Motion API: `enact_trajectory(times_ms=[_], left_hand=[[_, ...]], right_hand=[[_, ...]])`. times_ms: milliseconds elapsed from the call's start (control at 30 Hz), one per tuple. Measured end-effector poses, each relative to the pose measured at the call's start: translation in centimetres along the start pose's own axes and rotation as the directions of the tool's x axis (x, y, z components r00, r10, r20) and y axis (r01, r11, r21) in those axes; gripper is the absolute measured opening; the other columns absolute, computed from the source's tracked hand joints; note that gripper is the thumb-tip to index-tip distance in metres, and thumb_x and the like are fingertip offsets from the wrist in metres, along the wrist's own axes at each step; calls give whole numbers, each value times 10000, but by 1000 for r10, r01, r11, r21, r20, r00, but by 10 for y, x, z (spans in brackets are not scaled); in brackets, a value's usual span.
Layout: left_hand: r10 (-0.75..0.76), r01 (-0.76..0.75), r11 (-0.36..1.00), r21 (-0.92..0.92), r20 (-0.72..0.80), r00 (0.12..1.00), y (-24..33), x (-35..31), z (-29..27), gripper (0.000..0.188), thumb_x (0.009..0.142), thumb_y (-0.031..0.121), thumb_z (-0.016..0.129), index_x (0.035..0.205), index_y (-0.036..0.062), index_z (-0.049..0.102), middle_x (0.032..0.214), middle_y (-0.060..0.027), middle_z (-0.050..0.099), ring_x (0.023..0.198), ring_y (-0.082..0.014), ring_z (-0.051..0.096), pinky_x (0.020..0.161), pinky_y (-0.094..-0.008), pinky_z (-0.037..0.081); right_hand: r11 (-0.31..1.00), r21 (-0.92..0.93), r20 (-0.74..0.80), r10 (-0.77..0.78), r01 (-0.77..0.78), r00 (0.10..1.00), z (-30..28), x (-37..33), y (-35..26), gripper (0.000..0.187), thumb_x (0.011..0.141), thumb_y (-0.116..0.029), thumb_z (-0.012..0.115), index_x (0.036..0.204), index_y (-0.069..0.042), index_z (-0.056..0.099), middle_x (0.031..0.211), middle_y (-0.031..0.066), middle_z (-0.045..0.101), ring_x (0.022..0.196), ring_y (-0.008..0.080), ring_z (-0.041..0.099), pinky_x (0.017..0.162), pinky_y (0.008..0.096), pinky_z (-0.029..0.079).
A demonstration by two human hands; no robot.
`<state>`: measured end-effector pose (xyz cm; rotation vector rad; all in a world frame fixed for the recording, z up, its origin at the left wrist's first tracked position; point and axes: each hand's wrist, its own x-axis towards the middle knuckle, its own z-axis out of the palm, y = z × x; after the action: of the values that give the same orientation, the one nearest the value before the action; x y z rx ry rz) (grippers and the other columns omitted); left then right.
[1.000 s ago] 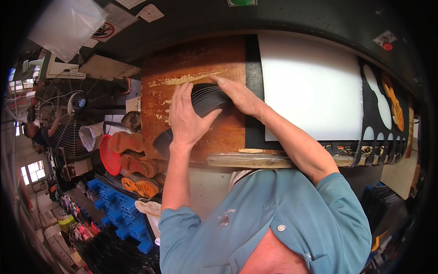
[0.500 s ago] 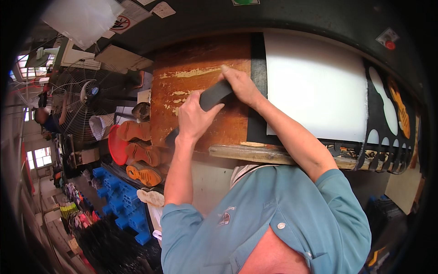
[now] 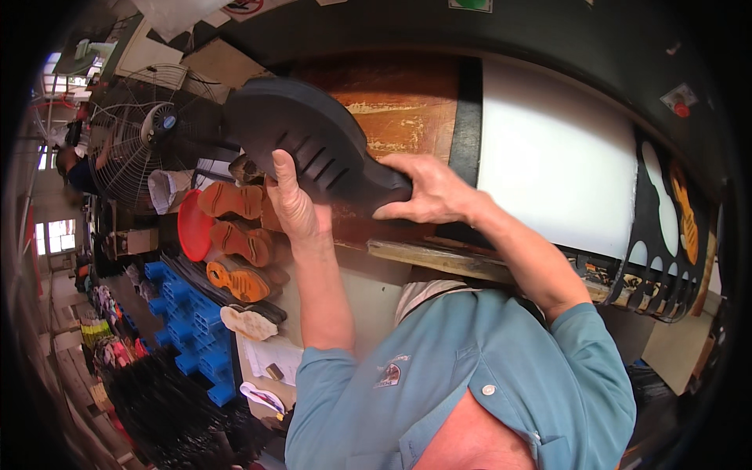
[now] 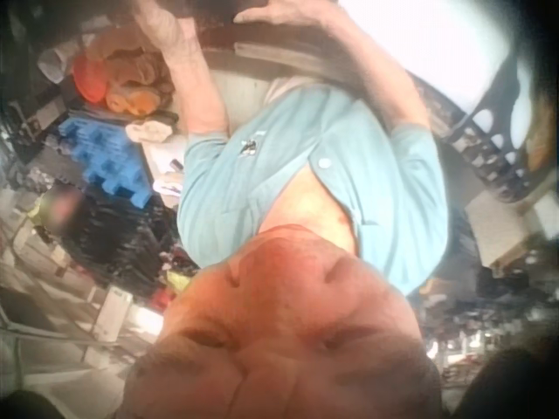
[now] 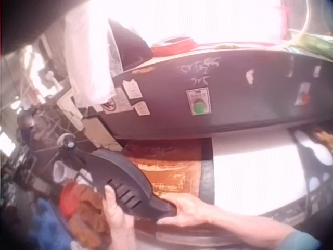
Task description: The person handles black shoe soles, placing them on a grinding machine and using a green air gun to clean the surface. They then pack the soles into a plastic bag and place them on the table. The person also handles a black plastic frame and a wooden shoe sole, placing them on the machine.
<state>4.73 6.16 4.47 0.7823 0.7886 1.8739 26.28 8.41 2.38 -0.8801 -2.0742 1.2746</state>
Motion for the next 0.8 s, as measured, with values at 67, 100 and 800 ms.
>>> enact_trajectory(times_ms=[67,100,800], left_hand=[[-37,34,996,79,38,999,8,2,-28,589,1024,326,734,1479,15,524,1419,-110,628,1270,-268,635,1088,-446,541],[-49,42,992,116,63,997,11,2,-43,600,1014,313,748,1483,16,520,1424,-106,625,1287,-270,624,1114,-458,520],[-30,18,999,-40,-319,947,-34,-49,-80,475,991,199,784,1389,21,596,1337,-104,674,1240,-255,650,1097,-445,528]], right_hand=[[978,-203,29,-51,56,998,-24,5,-3,666,799,-314,893,1302,44,643,1157,260,728,1099,438,702,950,487,577],[941,-316,30,-116,119,993,-35,7,-6,607,791,-275,892,1250,38,648,1103,246,727,1062,438,704,913,493,581],[831,-554,280,130,49,951,-41,32,-4,573,725,-213,906,1193,15,667,1020,238,730,997,450,691,862,506,546]])
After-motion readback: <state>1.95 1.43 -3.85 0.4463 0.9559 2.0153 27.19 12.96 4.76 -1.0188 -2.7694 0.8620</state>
